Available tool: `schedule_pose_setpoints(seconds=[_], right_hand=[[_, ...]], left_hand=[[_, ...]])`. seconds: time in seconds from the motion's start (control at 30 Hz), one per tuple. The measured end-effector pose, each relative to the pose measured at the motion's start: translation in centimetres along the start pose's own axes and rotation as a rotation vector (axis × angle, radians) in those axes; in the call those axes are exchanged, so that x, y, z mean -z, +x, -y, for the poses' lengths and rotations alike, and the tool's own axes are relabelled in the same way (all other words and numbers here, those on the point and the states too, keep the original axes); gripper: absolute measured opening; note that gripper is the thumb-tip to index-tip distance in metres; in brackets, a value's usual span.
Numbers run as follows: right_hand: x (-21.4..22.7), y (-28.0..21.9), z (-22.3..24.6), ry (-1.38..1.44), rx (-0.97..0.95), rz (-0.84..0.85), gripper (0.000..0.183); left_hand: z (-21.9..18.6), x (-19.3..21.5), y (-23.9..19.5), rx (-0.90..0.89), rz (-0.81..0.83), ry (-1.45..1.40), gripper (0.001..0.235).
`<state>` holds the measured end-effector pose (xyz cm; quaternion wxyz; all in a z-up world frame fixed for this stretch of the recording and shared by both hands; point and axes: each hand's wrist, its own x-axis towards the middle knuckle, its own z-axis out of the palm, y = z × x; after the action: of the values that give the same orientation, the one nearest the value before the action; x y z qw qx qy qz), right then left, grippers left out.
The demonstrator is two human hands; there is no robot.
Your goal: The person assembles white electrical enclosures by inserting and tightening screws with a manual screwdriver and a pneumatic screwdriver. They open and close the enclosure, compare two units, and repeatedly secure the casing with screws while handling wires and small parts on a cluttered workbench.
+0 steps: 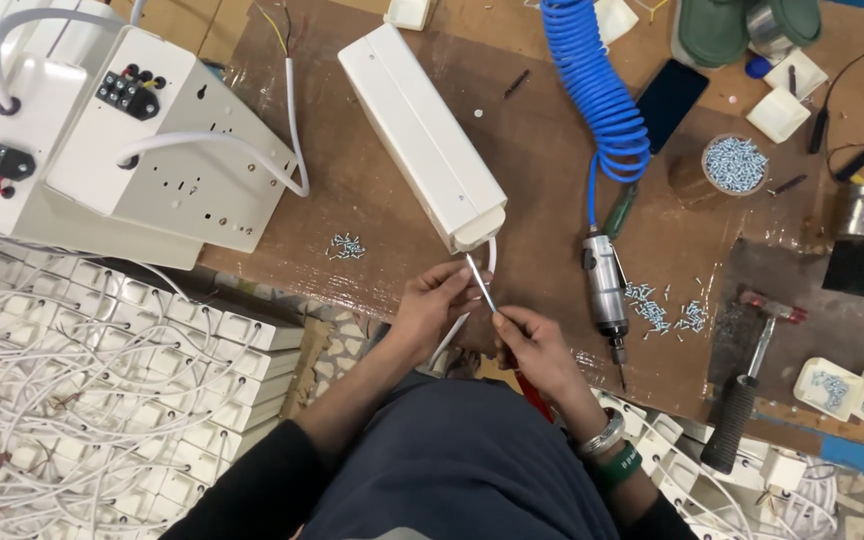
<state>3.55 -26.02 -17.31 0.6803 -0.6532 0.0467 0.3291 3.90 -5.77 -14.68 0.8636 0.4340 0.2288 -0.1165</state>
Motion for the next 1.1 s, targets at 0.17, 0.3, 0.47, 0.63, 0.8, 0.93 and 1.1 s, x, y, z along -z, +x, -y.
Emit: schedule_pose_setpoints(seconds=[0.17, 0.3, 0.47, 0.63, 0.8, 0.93, 1.1], right_hand=[[-0.6, 0.6, 1.4, 0.084, -0.052, 0.051, 0.036], [0.1, -0.4, 3.2, 0.154, -0.105, 0.114, 0.040], [0.5, -5.0, 4.3, -0.198, -0.113, -0.027, 0.048], [1.9, -8.5, -0.6, -0.532, 0.192, -0.218, 0.049], [1.4, -7.7, -1.5, -0.556, 0.244, -0.350, 0.038], [0.9, -7.5, -1.3, -0.441, 0.141, -0.305, 0.033], [0.2, -7.5, 0.1, -0.303, 0.020, -0.249, 0.033]], left_hand=[[-0.5, -0.1, 0.6, 0.013, -0.024, 0.016, 0.029], [-0.3, -0.2, 1.3, 0.091, 0.044, -0.004, 0.029], [1.0, -0.4, 1.9, 0.016, -0.051, -0.096, 0.024], [1.7, 0.2, 2.6, -0.031, -0.073, -0.084, 0.022], [1.0, -0.7, 2.2, -0.041, -0.116, -0.019, 0.021], [0.7, -0.6, 2.1, -0.033, -0.132, -0.005, 0.018], [0.5, -0.3, 2.1, -0.036, -0.131, -0.014, 0.019]])
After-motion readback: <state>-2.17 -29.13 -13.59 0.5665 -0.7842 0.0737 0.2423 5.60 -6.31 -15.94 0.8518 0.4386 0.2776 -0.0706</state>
